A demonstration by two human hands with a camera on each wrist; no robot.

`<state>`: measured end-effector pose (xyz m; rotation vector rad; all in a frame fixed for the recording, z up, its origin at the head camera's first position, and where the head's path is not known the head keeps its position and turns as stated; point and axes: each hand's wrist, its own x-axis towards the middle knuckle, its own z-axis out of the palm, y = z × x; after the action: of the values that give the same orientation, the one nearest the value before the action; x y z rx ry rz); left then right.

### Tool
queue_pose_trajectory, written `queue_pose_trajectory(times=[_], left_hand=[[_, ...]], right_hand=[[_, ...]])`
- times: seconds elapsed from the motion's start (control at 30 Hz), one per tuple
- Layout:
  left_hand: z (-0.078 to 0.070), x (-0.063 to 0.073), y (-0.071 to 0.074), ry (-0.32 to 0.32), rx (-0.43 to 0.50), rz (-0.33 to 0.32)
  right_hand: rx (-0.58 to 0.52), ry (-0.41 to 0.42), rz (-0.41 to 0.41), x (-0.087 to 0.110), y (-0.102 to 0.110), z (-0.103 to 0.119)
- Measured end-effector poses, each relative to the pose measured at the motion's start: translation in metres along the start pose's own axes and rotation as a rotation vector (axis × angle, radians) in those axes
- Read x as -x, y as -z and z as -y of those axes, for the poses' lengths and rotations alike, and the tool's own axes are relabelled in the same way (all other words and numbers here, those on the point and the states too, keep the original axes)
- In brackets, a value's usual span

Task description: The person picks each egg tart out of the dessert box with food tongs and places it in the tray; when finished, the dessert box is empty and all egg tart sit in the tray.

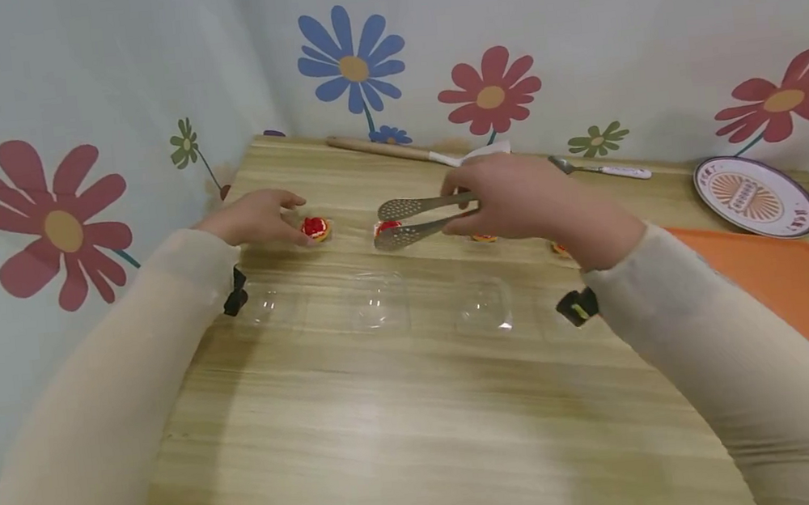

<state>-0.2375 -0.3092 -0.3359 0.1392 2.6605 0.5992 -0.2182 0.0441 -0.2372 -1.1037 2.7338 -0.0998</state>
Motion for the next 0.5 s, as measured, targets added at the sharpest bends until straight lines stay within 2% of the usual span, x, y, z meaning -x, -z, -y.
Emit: queue_pose_trajectory(times=[0.13, 0.23, 0.5], left_hand=[[0.004, -0.001, -0.003, 0.011, 0.021, 0.004], [0.006, -0.001, -0.005, 0.021, 0.022, -0.001], [0.003, -0.005, -0.004, -0.001, 0.025, -0.001]], right_hand=[[0.029, 0.047, 0.014, -0.048, -0.008, 0.015], [0.053, 0.052, 0.024, -0.076, -0.013, 0.023], [0.132, 0.03, 0.048, -0.121, -0.022, 0.039]])
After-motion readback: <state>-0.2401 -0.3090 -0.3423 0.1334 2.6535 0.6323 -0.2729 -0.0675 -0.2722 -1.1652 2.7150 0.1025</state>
